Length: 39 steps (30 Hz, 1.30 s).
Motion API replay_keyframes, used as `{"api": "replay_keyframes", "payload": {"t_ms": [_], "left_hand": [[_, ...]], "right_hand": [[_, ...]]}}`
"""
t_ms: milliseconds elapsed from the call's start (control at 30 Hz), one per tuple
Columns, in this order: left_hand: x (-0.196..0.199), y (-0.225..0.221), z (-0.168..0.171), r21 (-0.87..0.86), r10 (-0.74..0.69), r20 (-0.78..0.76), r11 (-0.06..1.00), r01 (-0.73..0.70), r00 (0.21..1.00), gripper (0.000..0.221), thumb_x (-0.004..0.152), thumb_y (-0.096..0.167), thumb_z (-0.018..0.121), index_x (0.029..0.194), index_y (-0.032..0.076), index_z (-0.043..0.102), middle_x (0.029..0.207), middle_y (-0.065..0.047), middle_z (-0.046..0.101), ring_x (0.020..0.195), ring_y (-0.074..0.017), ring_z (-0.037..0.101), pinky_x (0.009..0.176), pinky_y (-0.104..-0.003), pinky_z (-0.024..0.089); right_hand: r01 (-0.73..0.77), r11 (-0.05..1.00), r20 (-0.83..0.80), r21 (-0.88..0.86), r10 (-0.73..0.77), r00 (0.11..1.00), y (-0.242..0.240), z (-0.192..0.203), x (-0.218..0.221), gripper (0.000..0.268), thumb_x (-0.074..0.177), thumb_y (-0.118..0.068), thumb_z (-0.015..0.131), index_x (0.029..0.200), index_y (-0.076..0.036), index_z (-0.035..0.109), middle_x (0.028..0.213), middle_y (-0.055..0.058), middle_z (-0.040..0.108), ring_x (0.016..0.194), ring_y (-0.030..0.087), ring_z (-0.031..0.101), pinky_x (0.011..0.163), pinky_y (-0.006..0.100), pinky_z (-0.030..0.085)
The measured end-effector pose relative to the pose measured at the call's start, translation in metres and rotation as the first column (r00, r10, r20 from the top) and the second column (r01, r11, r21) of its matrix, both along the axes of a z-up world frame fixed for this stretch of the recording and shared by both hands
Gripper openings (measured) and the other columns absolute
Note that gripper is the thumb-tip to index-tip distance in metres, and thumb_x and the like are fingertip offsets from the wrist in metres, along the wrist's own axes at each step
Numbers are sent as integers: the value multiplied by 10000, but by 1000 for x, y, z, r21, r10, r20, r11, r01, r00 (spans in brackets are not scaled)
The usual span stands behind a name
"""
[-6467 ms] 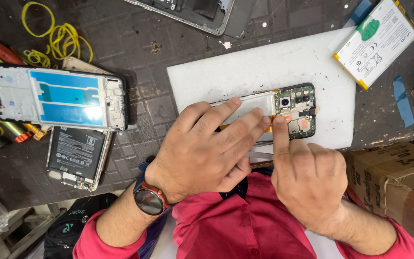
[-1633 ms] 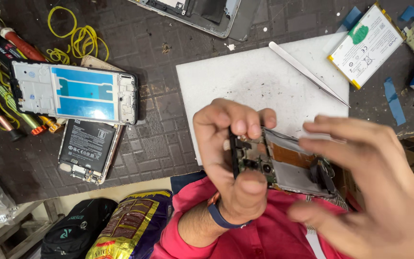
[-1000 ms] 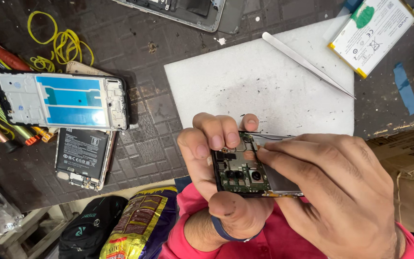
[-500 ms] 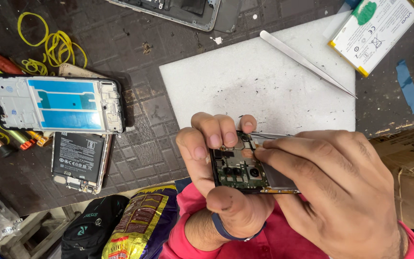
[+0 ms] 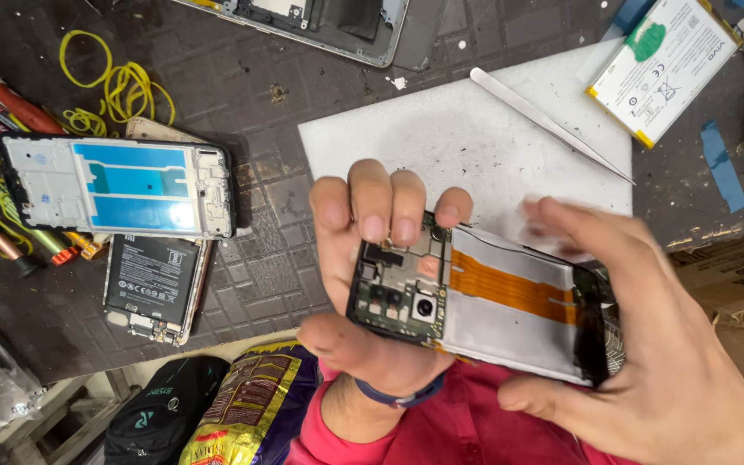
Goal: The person repairs a smartphone by removing the battery, adjusting internal components, and reinserting the battery. They use a plastic spudger and tweezers to manipulate the ribbon cable and connectors while working on a cluttered workbench.
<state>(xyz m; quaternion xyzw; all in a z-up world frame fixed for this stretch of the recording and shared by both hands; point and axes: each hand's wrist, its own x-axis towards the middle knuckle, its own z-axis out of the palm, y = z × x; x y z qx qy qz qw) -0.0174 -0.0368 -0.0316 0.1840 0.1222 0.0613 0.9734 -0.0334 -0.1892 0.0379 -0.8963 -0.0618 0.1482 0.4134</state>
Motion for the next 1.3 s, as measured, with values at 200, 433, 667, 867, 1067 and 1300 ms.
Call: {"api": "replay_keyframes", "payload": {"t_ms": [200,433,667,867,1067,1300], "left_hand": [[5,6,5,40,-186,70,982,184,980,1063,831,809,648,1535,87,312,1490,-101,388,1391,-253,399,1207,-478,349],[10,6,20,241,-474,-13,853,463,880,915,969,558,622,1594,51,188,1669,-253,235,1557,-389,294,1266,-540,309],[11,14,1,67,-467,-48,881,469,883,870,1005,497,601,1610,-28,260,1534,-272,429,1365,-373,515,1142,-591,496],[11,24,-9,46,-543,73,840,541,837,867,1045,591,511,1592,-53,317,1495,-325,481,1298,-370,567,1052,-543,516],[10,21,-15,18,-577,96,815,579,811,831,1044,600,491,1587,-8,329,1507,-314,477,1300,-349,554,1044,-493,515],[9,20,-20,47,-594,124,804,593,795,836,1048,613,494,1603,6,345,1498,-306,492,1257,-328,547,1023,-470,523]], "right_hand": [[160,979,-1,128,-161,987,13,-12,-10,1076,625,-271,918,1513,-1,374,1322,158,536,1271,282,539,1116,392,405],[207,976,263,72,-219,939,36,-28,-11,972,675,-207,879,1444,36,337,1365,217,455,1245,344,483,1092,411,400],[448,819,496,-359,-239,835,1,-23,8,491,1101,-131,649,1495,20,398,1437,157,419,1245,275,460,1064,358,376],[340,635,457,-693,23,889,-59,-63,56,826,866,-452,953,1384,26,522,1297,229,425,1227,362,425,922,495,442],[270,807,509,-525,44,860,-86,-66,74,842,785,-360,1017,1217,71,438,1162,201,439,1093,327,490,873,443,469],[342,939,299,42,-339,892,-94,-71,47,472,1078,-108,804,1287,5,396,1149,119,531,973,181,559,859,277,456]]}}
